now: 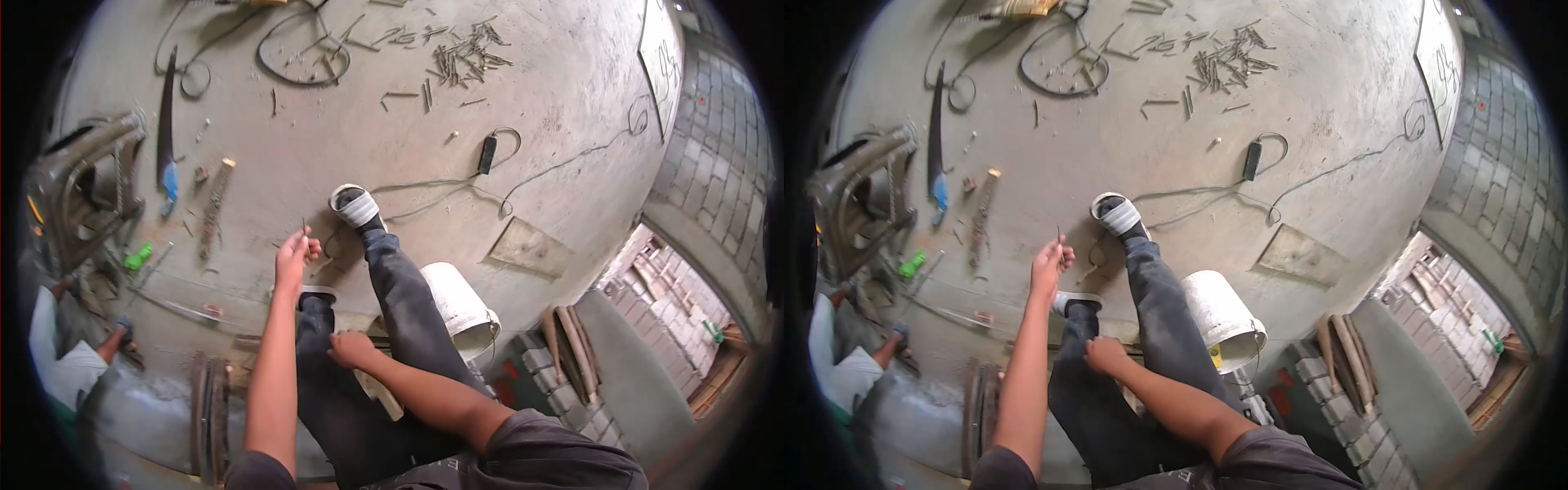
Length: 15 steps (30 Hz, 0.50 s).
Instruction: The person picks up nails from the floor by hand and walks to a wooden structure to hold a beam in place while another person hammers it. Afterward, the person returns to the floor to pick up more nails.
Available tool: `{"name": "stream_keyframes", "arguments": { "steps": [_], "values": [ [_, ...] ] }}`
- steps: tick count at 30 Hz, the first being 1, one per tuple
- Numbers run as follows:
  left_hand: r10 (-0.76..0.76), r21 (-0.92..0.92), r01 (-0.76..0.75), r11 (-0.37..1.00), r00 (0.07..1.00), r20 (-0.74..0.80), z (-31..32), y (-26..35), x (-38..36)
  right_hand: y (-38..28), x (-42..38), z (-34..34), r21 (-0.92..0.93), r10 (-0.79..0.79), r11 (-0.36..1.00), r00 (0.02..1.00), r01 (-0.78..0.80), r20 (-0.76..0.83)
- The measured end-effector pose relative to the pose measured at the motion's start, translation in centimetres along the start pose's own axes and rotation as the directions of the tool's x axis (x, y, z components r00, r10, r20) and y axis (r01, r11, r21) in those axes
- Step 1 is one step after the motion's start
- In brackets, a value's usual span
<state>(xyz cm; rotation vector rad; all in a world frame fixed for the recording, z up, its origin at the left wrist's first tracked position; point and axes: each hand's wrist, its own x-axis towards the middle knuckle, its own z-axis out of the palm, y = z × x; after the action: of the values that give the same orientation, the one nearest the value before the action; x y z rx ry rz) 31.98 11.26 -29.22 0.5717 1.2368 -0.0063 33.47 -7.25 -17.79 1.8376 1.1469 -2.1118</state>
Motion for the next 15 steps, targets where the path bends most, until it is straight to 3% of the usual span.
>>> {"name": "stream_keyframes", "arguments": {
  "steps": [2, 3, 4, 5, 7, 8, 9, 10, 11, 14, 15],
  "values": [
    [-0.012, -0.014, 0.012, 1.000, 1.000, 0.025, 3.5, 5.4, -4.8, 1.1, -0.5, -1.6, 0.031, -0.084, 0.996, 0.977, 0.079, 0.198],
    [-0.046, -0.071, 0.050, 0.996, 0.998, 0.045, 5.0, 7.3, -6.8, 1.3, -0.9, -4.2, 0.077, -0.136, 0.990, 0.961, 0.121, 0.239],
    [-0.041, -0.049, 0.043, 0.998, 0.998, 0.046, 5.9, 8.8, -7.7, 1.4, -0.7, -6.8, 0.100, -0.134, 0.988, 0.975, 0.118, 0.177],
    [0.038, -0.083, -0.030, 0.996, 0.994, 0.099, 7.0, 9.9, -8.0, 2.4, 0.4, -7.5, 0.186, -0.132, 0.972, 0.989, 0.143, -0.071],
    [0.164, -0.091, -0.155, 0.984, 0.980, 0.111, 10.0, 12.0, -9.0, 2.5, -1.1, -13.5, 0.437, 0.045, 0.879, 0.880, 0.189, -0.472],
    [0.155, -0.085, -0.147, 0.986, 0.982, 0.110, 11.2, 12.6, -8.4, 3.7, -0.9, -15.4, 0.461, 0.070, 0.837, 0.779, 0.294, -0.623],
    [0.272, -0.040, -0.269, 0.962, 0.951, 0.150, 12.0, 12.9, -7.6, 5.2, -0.5, -17.4, 0.476, 0.078, 0.807, 0.737, 0.349, -0.672],
    [0.380, 0.001, -0.387, 0.922, 0.905, 0.190, 13.0, 13.3, -6.9, 6.5, -1.1, -20.0, 0.511, 0.126, 0.806, 0.756, 0.300, -0.642],
    [0.411, -0.016, -0.413, 0.911, 0.902, 0.133, 15.3, 14.0, -6.3, 8.1, -1.0, -21.5, 0.563, 0.223, 0.796, 0.758, 0.222, -0.613],
    [0.353, -0.215, -0.318, 0.923, 0.924, 0.148, 18.4, 10.9, -2.1, 16.6, 1.6, -23.1, 0.637, 0.380, 0.767, 0.744, 0.079, -0.550],
    [0.229, -0.105, -0.219, 0.970, 0.969, 0.097, 19.8, 10.6, -1.6, 21.2, 3.0, -21.8, 0.597, 0.433, 0.800, 0.747, -0.060, -0.505]
  ]
}}
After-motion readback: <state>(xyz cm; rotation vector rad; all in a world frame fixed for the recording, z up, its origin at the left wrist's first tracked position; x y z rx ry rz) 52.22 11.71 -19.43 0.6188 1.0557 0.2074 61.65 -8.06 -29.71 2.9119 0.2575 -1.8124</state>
